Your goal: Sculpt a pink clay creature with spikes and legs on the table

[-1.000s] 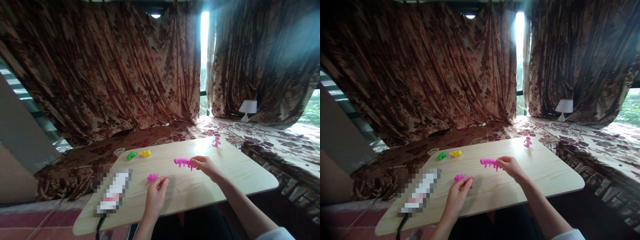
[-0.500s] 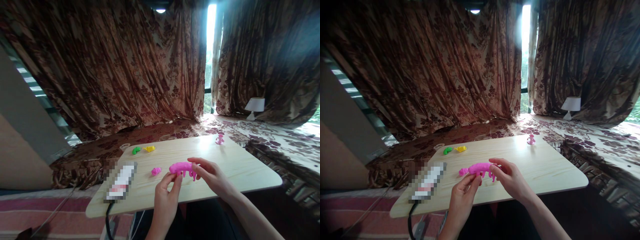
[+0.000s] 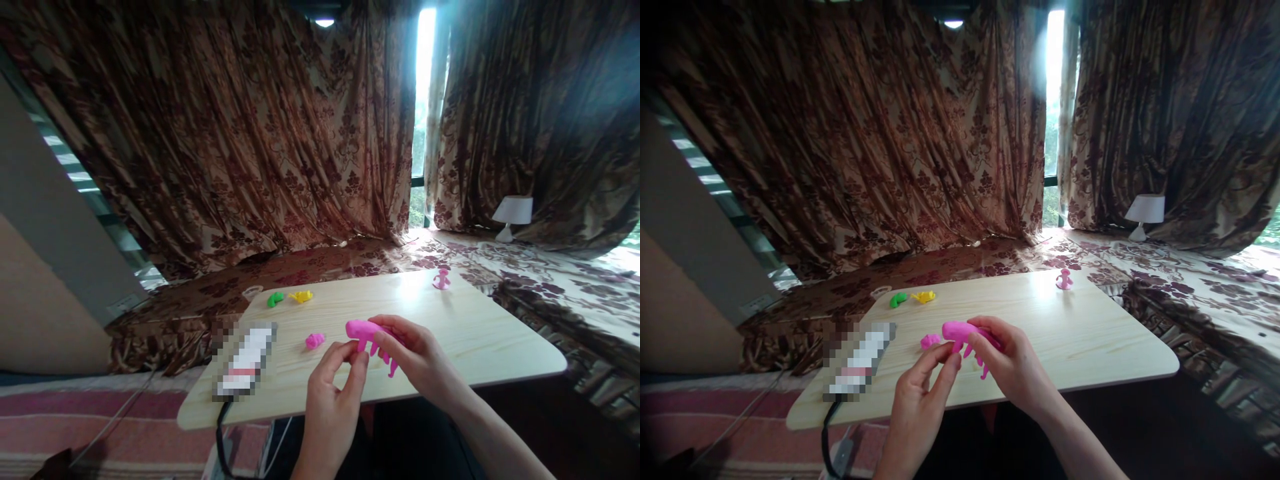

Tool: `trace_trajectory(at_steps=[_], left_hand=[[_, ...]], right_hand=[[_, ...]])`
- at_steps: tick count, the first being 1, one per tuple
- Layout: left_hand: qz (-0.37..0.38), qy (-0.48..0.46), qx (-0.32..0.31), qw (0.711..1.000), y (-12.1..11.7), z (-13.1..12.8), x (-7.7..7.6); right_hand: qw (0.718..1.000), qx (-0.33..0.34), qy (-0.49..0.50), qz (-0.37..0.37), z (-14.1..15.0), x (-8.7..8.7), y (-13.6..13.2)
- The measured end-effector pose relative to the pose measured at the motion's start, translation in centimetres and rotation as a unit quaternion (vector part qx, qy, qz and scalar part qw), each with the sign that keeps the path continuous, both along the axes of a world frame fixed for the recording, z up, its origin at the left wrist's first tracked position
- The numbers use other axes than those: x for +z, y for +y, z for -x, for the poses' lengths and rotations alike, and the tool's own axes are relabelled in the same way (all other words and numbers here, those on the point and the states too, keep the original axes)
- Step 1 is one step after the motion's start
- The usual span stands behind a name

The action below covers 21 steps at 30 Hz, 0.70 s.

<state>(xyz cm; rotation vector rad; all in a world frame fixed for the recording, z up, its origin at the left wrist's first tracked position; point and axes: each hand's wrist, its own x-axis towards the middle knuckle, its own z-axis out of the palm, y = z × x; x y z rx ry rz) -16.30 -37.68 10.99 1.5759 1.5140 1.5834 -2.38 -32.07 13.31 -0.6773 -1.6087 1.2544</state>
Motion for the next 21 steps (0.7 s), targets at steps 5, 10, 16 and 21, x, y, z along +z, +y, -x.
trace_trajectory(at_steps=[5,10,16,21], left_hand=[[0.008,-0.003,0.026,1.000,-0.29,0.16,0.09],[-0.003,0.004,0.018,1.000,-0.40,-0.19,0.50],[-0.017,-0.003,0.026,1.000,-0.47,-0.30,0.59],[-0.021,0.012,0.023,0.999,-0.41,0.03,0.53]], right_hand=[[1.000,0.002,0.015,0.010,0.06,0.22,-0.35],[1.000,0.013,0.015,0.008,0.06,0.23,-0.66],[1.000,0.025,0.004,0.010,0.07,0.20,-0.78],[0.999,0.035,0.004,0.000,0.16,-0.05,-0.86]])
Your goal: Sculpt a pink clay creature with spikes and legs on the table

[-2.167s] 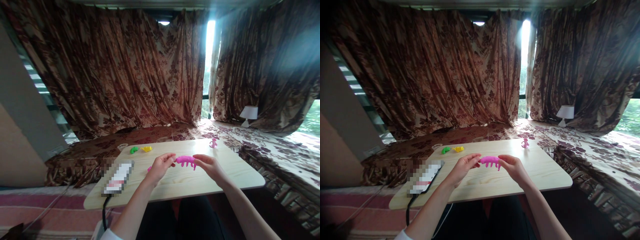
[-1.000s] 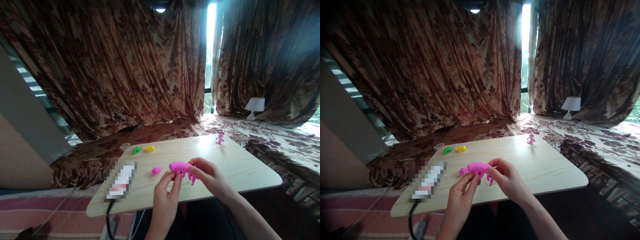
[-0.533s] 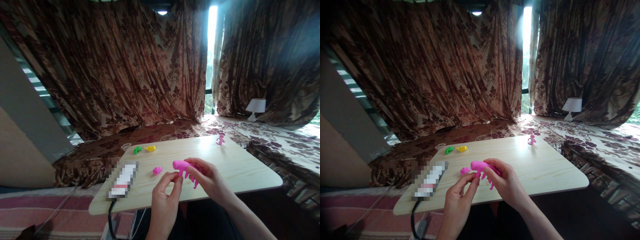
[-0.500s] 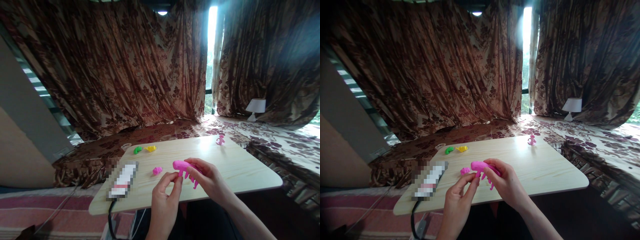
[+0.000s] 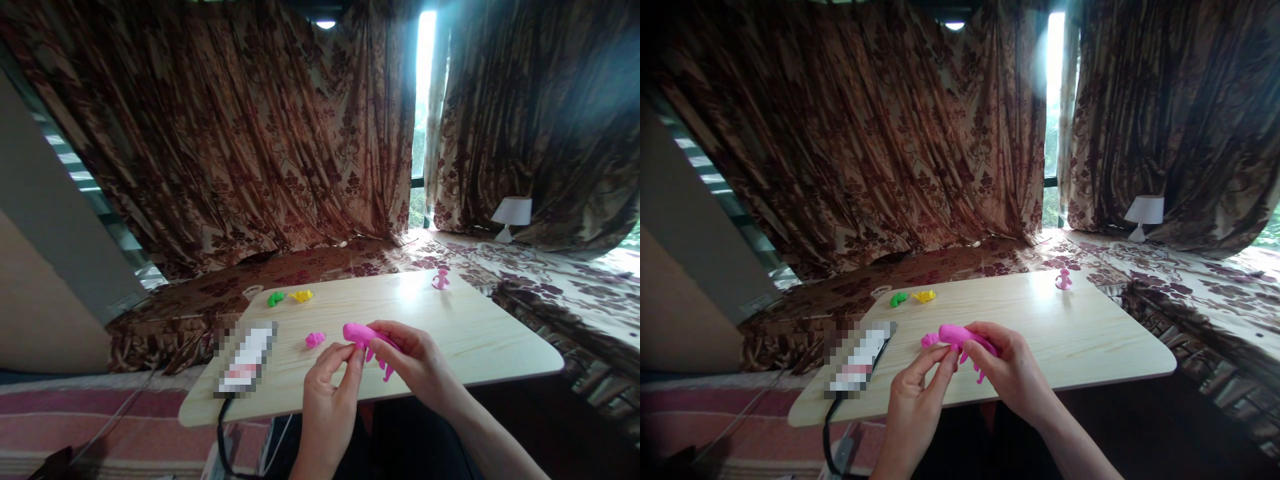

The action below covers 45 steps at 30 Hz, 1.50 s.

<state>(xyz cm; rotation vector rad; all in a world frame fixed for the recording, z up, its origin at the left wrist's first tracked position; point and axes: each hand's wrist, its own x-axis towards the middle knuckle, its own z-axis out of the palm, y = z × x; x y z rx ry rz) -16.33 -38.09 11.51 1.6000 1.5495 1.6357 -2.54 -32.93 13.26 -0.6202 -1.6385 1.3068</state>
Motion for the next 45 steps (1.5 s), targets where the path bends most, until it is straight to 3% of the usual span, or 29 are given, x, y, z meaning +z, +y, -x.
trace_trajectory(at_steps=[9,22,28,33,45], left_hand=[[0.024,0.011,-0.026,0.999,-0.3,0.1,0.6],[-0.016,0.018,0.026,0.999,0.1,0.0,0.5],[0.000,-0.010,0.003,1.000,-0.5,0.2,0.8],[0.011,-0.019,-0.025,0.999,-0.5,-0.6,0.1],[-0.015,0.001,0.013,1.000,-0.2,-1.1,-0.4]], right_hand=[[0.999,-0.048,0.008,-0.010,-0.1,-0.3,0.4],[0.996,-0.049,-0.033,-0.060,0.0,0.0,-0.4],[0.998,-0.054,0.031,-0.011,0.0,-0.3,0.4],[0.997,-0.063,0.038,-0.010,0.1,-0.4,0.6],[0.997,-0.072,0.032,0.010,0.1,-0.8,0.0]])
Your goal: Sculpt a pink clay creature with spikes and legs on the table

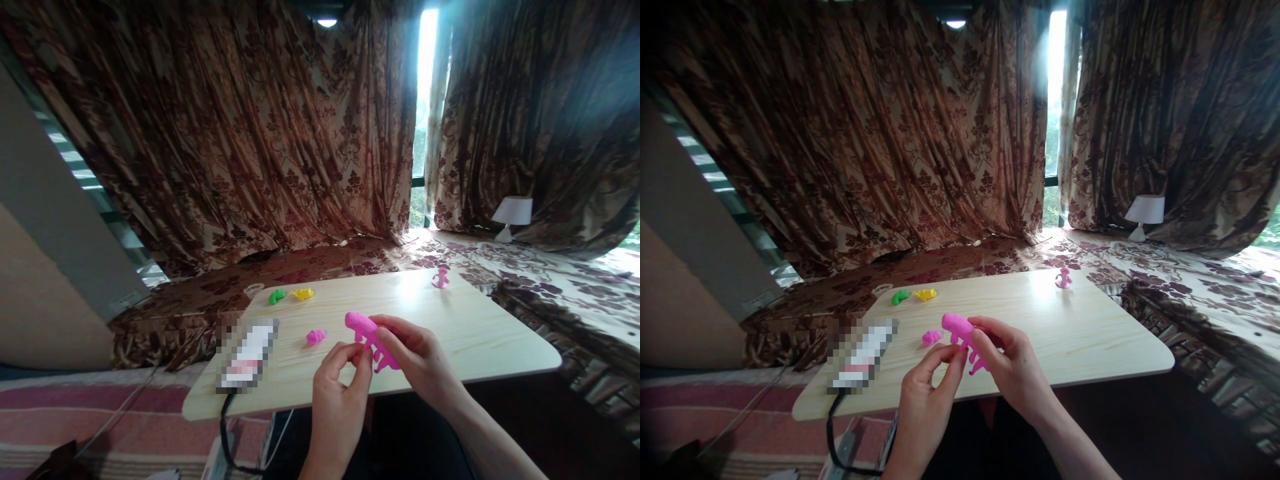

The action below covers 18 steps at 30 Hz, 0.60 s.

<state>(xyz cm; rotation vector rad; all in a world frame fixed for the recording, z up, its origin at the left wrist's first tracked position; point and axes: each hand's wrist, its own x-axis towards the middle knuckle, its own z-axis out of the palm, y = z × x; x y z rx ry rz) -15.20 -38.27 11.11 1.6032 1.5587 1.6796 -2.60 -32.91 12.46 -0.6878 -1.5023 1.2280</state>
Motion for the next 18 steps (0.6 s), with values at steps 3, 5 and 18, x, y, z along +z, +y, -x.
trace_trajectory(at_steps=[3,5,18], left_hand=[[0.000,0.011,0.007,1.000,-0.06,-0.01,0.06],[0.005,0.017,0.012,1.000,-0.03,-0.03,0.08],[-0.003,0.007,0.014,1.000,-0.12,0.00,0.01]], right_hand=[[1.000,0.003,0.001,0.005,0.03,0.03,-0.14],[1.000,0.014,-0.009,-0.003,0.04,0.11,-0.27],[0.998,0.027,-0.022,-0.044,0.22,0.46,-0.71]])
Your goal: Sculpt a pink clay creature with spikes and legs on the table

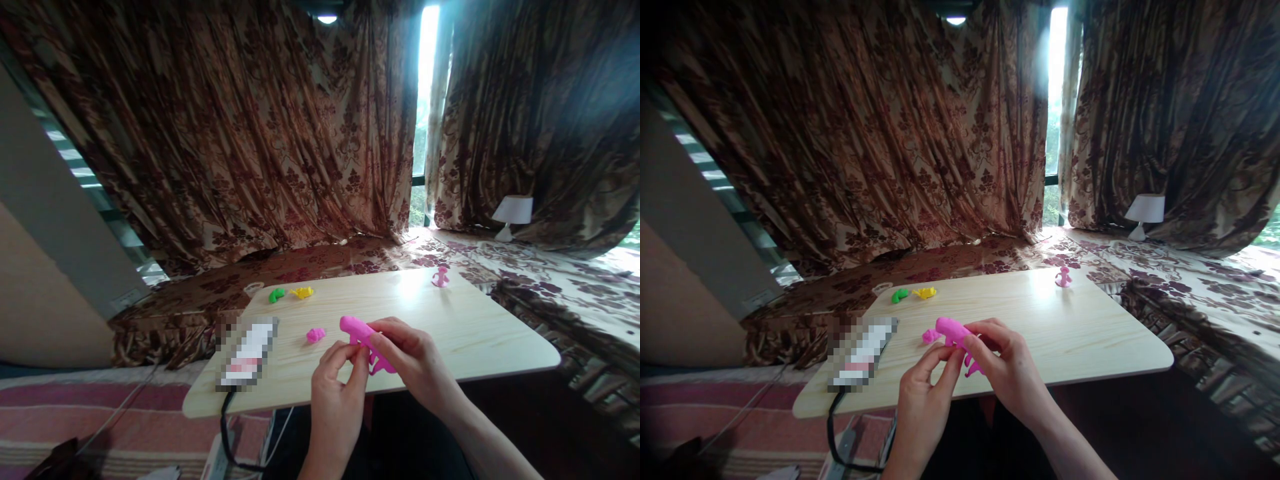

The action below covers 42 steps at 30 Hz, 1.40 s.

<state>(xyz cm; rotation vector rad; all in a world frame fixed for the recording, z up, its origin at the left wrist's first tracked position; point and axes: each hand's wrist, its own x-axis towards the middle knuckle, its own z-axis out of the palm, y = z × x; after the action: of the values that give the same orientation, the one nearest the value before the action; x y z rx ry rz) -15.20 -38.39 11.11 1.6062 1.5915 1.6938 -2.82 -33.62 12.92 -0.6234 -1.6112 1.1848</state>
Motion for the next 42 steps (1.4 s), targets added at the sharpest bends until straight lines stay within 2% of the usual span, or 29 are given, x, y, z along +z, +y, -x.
trace_trajectory(at_steps=[5,9,15,20,26,35,42], left_hand=[[0.024,-0.022,-0.023,0.999,-0.3,0.2,0.0],[0.031,-0.024,-0.013,0.999,-0.1,0.3,-0.1],[0.018,-0.041,0.023,0.999,0.4,-0.2,-0.4],[0.009,-0.084,0.014,0.996,0.5,-0.2,-0.8],[0.016,-0.086,0.009,0.996,0.4,-0.1,-0.8],[0.049,-0.087,-0.073,0.992,-0.2,-0.7,-0.9],[0.036,-0.073,-0.069,0.994,0.0,-1.0,-0.6]], right_hand=[[0.997,-0.018,0.035,0.059,-0.2,-0.7,0.7],[0.994,-0.042,0.051,0.086,-0.3,-1.1,1.0],[0.995,-0.019,0.049,0.081,0.1,-1.0,0.7],[0.996,-0.018,0.046,0.070,0.3,-0.7,0.4],[0.997,-0.017,0.039,0.065,0.3,-0.4,0.0],[0.996,-0.053,0.045,0.060,0.0,-1.0,0.9],[0.997,-0.046,0.044,0.051,0.1,-0.9,0.5]])
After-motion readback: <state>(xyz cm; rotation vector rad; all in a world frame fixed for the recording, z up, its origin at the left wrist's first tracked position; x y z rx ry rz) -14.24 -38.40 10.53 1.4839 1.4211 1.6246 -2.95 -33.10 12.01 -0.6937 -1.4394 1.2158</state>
